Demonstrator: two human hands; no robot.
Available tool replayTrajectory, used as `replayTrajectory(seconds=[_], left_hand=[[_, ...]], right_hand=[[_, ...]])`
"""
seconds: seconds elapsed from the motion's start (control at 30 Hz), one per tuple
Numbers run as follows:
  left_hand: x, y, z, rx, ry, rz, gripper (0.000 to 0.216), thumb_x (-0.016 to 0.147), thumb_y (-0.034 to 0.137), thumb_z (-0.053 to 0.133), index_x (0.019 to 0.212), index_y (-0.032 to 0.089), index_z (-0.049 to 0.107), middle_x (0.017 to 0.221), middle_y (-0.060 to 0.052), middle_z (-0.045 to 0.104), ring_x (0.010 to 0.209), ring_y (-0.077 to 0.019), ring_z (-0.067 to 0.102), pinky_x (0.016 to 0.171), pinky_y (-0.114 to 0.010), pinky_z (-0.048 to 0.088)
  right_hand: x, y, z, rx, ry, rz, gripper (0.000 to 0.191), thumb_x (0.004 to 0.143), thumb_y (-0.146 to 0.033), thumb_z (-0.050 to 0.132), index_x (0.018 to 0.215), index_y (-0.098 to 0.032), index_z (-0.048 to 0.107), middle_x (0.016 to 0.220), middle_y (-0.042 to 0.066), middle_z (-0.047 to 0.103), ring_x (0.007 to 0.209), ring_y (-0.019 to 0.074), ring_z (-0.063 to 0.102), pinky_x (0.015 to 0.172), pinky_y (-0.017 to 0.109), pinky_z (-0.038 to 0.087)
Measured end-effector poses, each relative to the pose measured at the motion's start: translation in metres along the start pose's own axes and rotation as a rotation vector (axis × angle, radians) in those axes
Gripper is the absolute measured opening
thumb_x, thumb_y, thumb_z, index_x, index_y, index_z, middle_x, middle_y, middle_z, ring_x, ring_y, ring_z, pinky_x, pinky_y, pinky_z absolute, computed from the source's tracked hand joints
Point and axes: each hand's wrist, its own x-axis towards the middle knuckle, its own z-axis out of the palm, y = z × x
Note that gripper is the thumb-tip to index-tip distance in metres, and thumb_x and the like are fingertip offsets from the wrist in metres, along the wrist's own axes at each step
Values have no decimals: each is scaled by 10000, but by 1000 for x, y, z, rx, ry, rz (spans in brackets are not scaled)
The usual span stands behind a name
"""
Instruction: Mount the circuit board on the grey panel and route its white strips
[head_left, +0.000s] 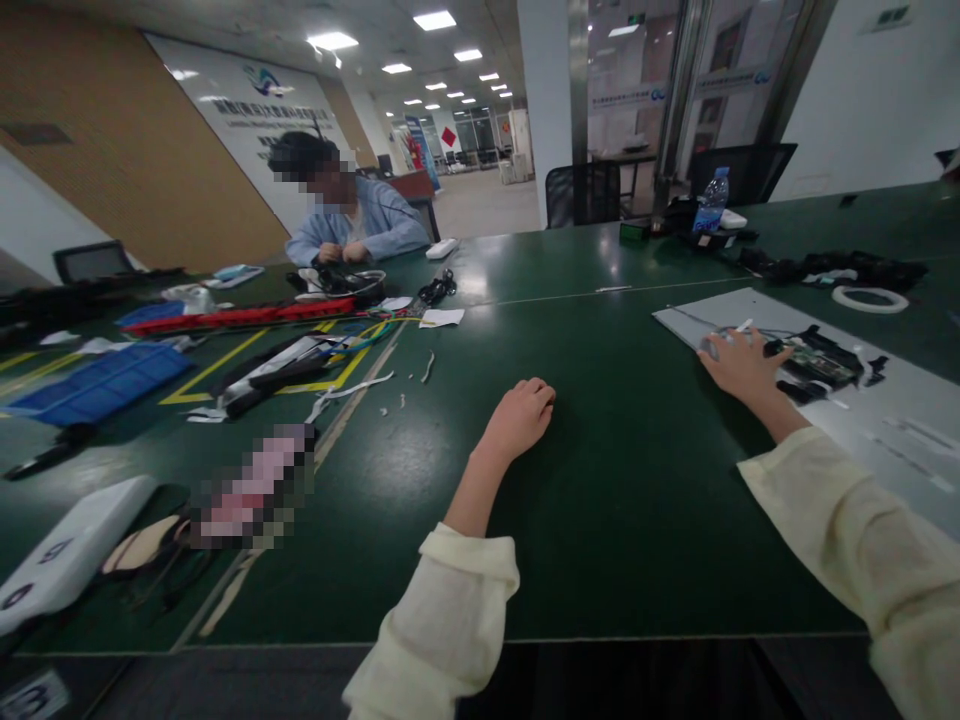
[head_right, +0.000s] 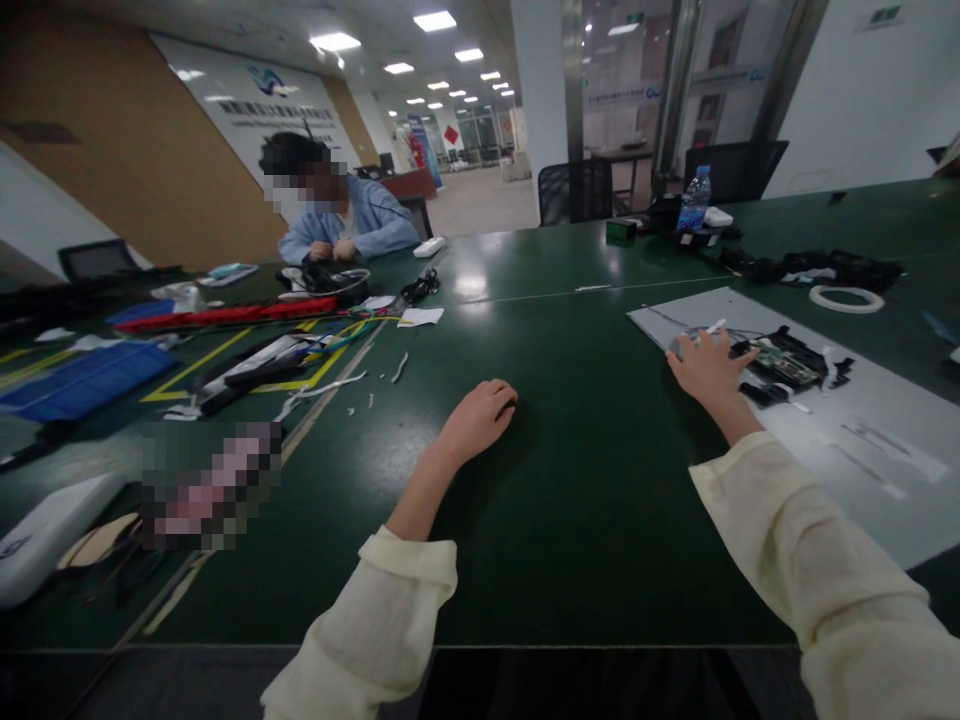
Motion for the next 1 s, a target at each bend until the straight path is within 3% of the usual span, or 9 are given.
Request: replayTrajectory(seconds=[0.13,0.37,0.43,0.53,0.63,0.83,1.0], left_hand=[[-1,-1,4,-34,-13,8,333,940,267,418,1239,173,528,1289,-91,565,1197,-209,514,1025,-382,406],[-5,-5,10,4,-7,-88,417,961,344,373,1357,230,440,1410,-80,488,1320,-216,419,1105,-470,307],[-6,-16,8,88,48,-223,414,943,341,407,1344,248,453,1475,-86,405,1372,-242,340,1106,-521,282],[-10,-46,3,229,160,-587,379,920,328,438,1276,225,520,1554,-121,236,1424,-298,215,1070,-565,307],[-17,-84,0,297,213,-844,382,920,353,420,1224,169,559,1552,-173,207,1422,-347,194,1041,-595,319],[-37,-127,-2,226,135,-1004,489,929,390,322,1269,107,532,1410,-212,452,1360,-362,312,1035,-677,251],[-50,-132,-1,292,208,-1159,596,901,421,358,1323,14,465,1383,-285,441,1380,-409,245,1027,-717,197]], right_hand=[[-4,17,4,-57,98,93,530,948,-477,212,1257,-221,558,1382,165,433,1352,417,188,929,788,112],[-15,17,1,-22,116,37,472,944,-383,225,1231,-218,561,1361,160,442,1338,412,220,939,772,162],[-14,17,1,10,74,51,472,938,-376,233,1256,-221,546,1352,168,446,1326,415,239,928,775,180],[-12,18,3,42,19,64,474,931,-371,249,1282,-216,527,1335,182,449,1313,417,261,924,773,195],[-11,19,4,45,20,55,472,930,-369,251,1277,-203,523,1322,191,443,1306,417,272,917,777,198],[-13,18,1,65,-14,39,473,937,-368,218,1257,-194,520,1299,216,441,1246,407,322,895,765,216],[-12,17,-2,70,-62,63,479,944,-373,179,1282,-211,478,1300,220,428,1232,379,330,903,736,216]])
